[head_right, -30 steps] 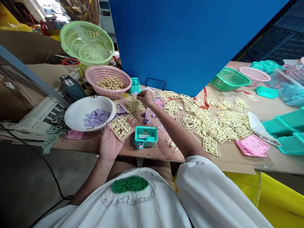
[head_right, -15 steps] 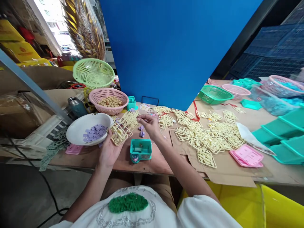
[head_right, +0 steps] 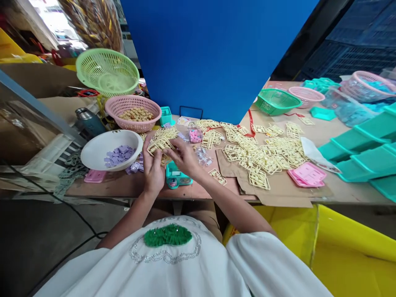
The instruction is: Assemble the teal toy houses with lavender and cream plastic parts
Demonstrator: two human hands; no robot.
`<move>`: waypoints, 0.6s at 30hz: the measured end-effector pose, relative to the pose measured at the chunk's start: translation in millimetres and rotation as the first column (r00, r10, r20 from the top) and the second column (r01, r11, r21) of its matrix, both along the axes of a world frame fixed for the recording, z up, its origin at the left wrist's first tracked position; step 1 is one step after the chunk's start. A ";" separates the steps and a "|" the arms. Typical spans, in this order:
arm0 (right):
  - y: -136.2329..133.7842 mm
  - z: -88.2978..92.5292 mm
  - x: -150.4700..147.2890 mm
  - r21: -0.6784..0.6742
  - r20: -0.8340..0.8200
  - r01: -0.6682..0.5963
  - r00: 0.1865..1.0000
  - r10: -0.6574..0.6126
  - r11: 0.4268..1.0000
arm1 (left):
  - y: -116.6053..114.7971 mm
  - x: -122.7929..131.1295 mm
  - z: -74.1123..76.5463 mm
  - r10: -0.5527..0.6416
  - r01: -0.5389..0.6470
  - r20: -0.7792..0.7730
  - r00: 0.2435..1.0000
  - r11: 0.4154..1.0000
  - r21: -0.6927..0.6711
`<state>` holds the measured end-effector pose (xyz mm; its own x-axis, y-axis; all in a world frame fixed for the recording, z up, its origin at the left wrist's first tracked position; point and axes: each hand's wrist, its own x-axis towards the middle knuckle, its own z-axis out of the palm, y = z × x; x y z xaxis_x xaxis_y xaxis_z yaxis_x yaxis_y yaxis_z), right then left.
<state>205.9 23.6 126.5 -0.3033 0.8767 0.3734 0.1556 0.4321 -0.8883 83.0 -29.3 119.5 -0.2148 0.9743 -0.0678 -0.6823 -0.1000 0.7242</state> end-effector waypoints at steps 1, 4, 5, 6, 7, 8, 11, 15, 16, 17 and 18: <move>-0.6 2.1 6.2 0.053 0.045 0.028 0.999 -0.030 0.998 | -2.2 -0.9 -1.4 0.012 -0.008 -0.067 0.998 0.998 0.057; -5.0 5.1 31.6 0.169 0.172 0.065 0.981 -0.094 0.983 | -9.1 -11.8 -12.1 0.048 -0.003 -0.260 0.964 0.986 0.170; -7.2 4.3 40.4 0.207 0.215 0.060 0.971 -0.105 0.977 | -11.4 -17.1 -17.8 0.020 0.025 -0.291 0.957 0.988 0.151; -9.6 2.3 48.2 0.242 0.261 0.042 0.959 -0.107 0.969 | -13.5 -22.4 -24.3 -0.015 0.054 -0.308 0.951 0.991 0.120; -11.9 -0.9 54.6 0.273 0.304 0.013 0.947 -0.099 0.962 | -15.2 -27.2 -31.4 -0.051 0.083 -0.318 0.947 0.993 0.086; -13.8 -5.3 59.1 0.302 0.343 -0.019 0.935 -0.090 0.953 | -16.6 -31.1 -38.8 -0.088 0.111 -0.328 0.940 0.992 0.054; -16.2 -22.8 62.3 0.392 0.453 -0.115 0.888 -0.082 0.913 | -17.4 -37.2 -59.7 -0.165 0.173 -0.387 0.907 0.985 -0.013; -12.3 -43.4 55.7 0.516 0.578 -0.201 0.799 -0.166 0.832 | -11.7 -40.7 -80.8 -0.159 0.224 -0.610 0.776 0.974 0.030; -11.1 -46.3 54.5 0.531 0.605 -0.221 0.775 -0.183 0.818 | -9.8 -42.1 -84.5 -0.140 0.242 -0.675 0.724 0.969 0.059; -10.1 -48.2 53.6 0.538 0.627 -0.242 0.755 -0.191 0.808 | -7.9 -43.7 -87.5 -0.116 0.258 -0.730 0.673 0.963 0.084; -9.5 -48.9 53.2 0.536 0.646 -0.262 0.739 -0.190 0.802 | -6.2 -45.2 -89.7 -0.094 0.270 -0.771 0.630 0.957 0.104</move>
<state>259.1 14.1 77.6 -0.6857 0.5498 0.4771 0.5527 0.8197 -0.1504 37.8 -35.5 29.8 0.0782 0.9713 0.2245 0.0701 -0.2299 0.9707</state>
